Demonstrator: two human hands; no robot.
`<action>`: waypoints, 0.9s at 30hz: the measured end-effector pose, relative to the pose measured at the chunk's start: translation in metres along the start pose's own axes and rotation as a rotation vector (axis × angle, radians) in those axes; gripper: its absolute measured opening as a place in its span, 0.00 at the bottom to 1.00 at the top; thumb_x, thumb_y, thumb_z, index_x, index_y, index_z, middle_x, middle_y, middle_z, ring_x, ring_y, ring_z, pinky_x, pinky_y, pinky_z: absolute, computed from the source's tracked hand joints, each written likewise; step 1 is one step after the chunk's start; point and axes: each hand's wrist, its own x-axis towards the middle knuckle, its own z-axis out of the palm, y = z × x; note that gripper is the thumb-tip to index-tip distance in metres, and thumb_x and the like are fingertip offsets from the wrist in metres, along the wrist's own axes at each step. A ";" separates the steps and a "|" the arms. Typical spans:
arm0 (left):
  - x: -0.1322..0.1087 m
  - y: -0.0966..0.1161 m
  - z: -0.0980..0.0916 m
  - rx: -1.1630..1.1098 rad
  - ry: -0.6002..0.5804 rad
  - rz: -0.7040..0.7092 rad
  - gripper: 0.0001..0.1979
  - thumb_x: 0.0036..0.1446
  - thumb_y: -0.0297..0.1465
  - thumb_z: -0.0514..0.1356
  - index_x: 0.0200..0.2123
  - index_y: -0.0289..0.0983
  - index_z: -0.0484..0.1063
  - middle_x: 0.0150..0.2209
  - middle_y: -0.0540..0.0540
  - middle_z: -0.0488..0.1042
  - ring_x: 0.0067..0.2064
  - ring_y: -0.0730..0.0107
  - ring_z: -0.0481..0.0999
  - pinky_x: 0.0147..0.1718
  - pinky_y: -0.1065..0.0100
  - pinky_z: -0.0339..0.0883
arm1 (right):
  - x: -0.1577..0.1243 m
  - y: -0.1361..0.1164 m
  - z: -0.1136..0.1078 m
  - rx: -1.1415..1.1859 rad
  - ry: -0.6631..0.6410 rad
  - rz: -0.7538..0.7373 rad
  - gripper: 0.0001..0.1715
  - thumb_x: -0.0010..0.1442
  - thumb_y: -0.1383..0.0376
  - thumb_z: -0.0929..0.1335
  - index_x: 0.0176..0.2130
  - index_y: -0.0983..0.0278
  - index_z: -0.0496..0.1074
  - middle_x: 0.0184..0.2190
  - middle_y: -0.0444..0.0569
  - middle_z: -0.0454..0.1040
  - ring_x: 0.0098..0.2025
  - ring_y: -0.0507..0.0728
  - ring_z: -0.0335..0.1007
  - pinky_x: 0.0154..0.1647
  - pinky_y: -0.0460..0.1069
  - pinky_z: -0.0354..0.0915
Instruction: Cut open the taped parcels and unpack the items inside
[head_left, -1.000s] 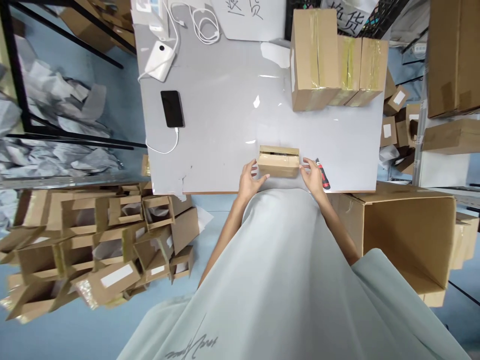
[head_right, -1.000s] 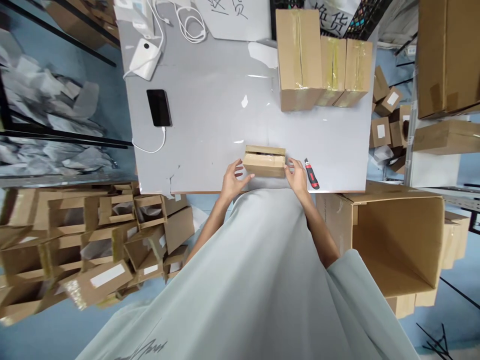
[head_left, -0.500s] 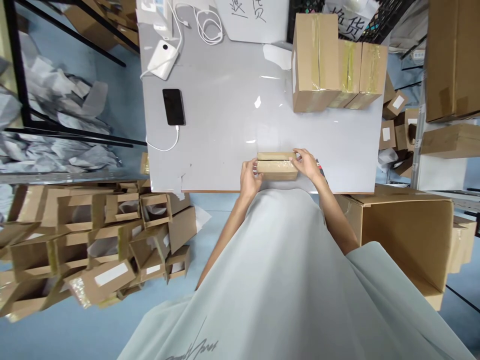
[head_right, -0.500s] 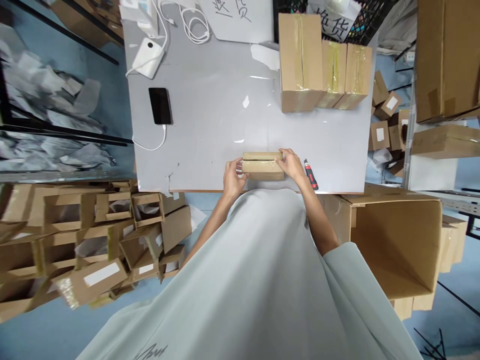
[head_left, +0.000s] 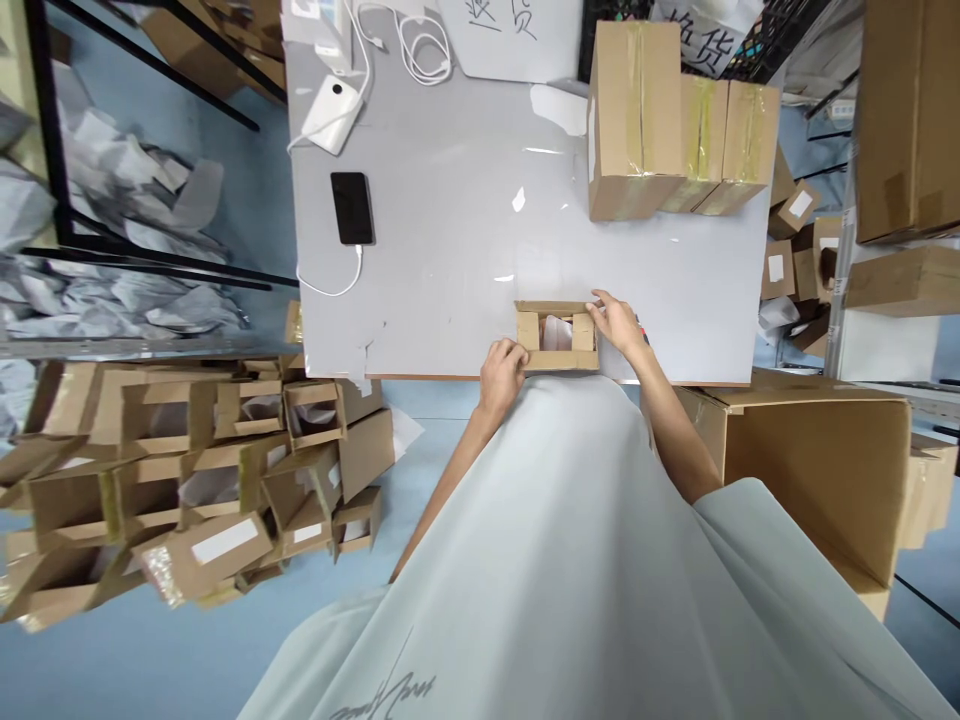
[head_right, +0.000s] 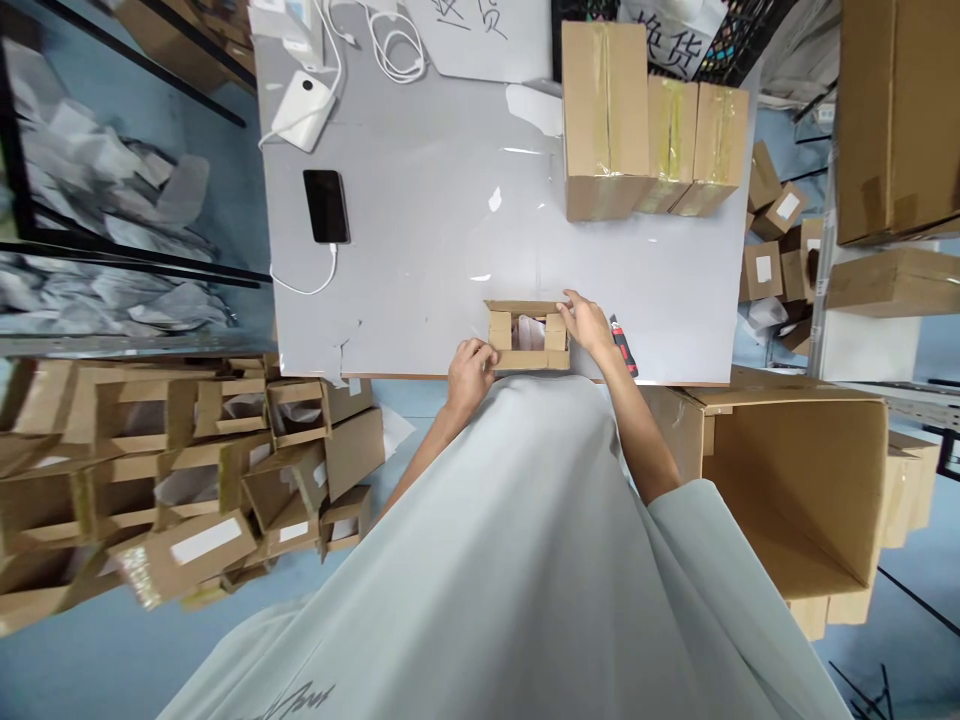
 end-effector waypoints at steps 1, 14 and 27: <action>-0.001 0.000 0.002 0.016 -0.005 -0.001 0.18 0.53 0.12 0.57 0.34 0.44 0.68 0.41 0.43 0.74 0.49 0.52 0.73 0.43 0.58 0.68 | 0.005 0.000 0.003 0.012 0.022 0.042 0.29 0.80 0.60 0.66 0.73 0.67 0.72 0.59 0.61 0.86 0.59 0.67 0.83 0.67 0.60 0.72; 0.012 0.019 0.000 -0.081 -0.075 0.004 0.14 0.72 0.43 0.67 0.50 0.39 0.82 0.71 0.31 0.69 0.73 0.37 0.68 0.75 0.40 0.65 | -0.022 -0.031 0.038 -0.225 -0.009 0.126 0.40 0.72 0.54 0.74 0.75 0.64 0.66 0.74 0.69 0.66 0.66 0.76 0.77 0.64 0.66 0.77; 0.041 0.041 0.019 0.103 -0.146 -0.263 0.25 0.58 0.23 0.70 0.59 0.40 0.79 0.81 0.28 0.54 0.72 0.21 0.69 0.65 0.30 0.74 | -0.064 0.000 0.020 0.006 -0.008 -0.003 0.39 0.73 0.69 0.61 0.79 0.61 0.66 0.70 0.60 0.74 0.66 0.67 0.78 0.72 0.62 0.75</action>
